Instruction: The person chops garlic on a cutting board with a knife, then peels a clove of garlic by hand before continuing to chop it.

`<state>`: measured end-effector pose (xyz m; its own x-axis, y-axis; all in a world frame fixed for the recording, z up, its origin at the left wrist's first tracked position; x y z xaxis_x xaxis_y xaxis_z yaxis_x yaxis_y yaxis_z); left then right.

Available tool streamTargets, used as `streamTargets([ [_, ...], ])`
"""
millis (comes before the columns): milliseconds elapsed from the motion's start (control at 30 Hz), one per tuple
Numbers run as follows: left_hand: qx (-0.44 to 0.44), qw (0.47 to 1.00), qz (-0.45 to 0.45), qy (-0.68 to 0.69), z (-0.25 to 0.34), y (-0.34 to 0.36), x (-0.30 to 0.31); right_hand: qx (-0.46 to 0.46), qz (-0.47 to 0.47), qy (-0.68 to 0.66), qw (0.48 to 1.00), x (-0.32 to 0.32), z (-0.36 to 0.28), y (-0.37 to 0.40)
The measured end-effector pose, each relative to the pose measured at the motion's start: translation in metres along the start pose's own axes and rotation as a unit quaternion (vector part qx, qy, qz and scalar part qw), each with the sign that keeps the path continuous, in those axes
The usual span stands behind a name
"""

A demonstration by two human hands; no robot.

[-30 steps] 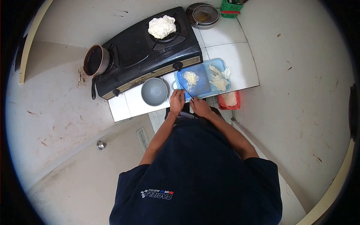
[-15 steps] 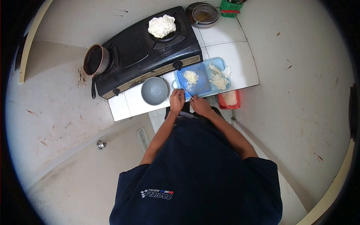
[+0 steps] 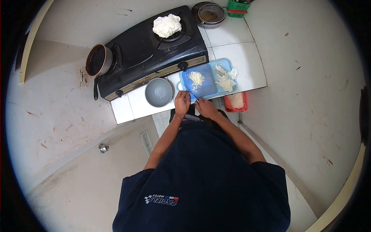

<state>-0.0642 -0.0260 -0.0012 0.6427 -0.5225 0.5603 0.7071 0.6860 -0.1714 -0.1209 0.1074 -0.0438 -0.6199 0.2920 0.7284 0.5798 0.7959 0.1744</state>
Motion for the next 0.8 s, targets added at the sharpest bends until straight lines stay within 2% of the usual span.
streamTargets([
  [233, -0.036, 0.999, -0.006, -0.017, -0.001, 0.005, -0.001, -0.008, 0.007, 0.031, 0.999, 0.003, -0.003, -0.006],
  [300, -0.054, 0.998, -0.007, -0.027, 0.001, 0.008, 0.002, 0.018, 0.017, 0.028, 0.999, 0.009, -0.001, 0.0],
  [367, -0.072, 0.995, -0.05, -0.057, 0.002, 0.016, -0.001, 0.003, 0.023, 0.032, 0.999, 0.012, 0.01, -0.004],
  [500, -0.105, 0.988, -0.071, -0.087, 0.014, 0.026, 0.004, -0.01, 0.03, 0.039, 0.999, 0.021, 0.014, -0.016],
  [667, -0.137, 0.976, -0.078, -0.151, 0.02, 0.028, 0.005, 0.051, 0.006, 0.05, 0.997, 0.012, 0.0, -0.003],
  [800, -0.134, 0.978, -0.067, -0.147, 0.016, 0.032, 0.008, 0.07, -0.015, 0.066, 0.995, 0.011, -0.002, 0.003],
])
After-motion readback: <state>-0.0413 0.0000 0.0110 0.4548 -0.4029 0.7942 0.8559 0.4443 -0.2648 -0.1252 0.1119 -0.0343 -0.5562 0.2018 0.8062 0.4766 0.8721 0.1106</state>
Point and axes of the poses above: each hand's wrist, its own y-axis away from the middle knuckle, its own x-axis out of the back of the hand, z = x × y, the point moved 10 cm from there along -y, towards the middle knuckle, and after that the axes turned 6 degrees about z, right-handed, at the moved point
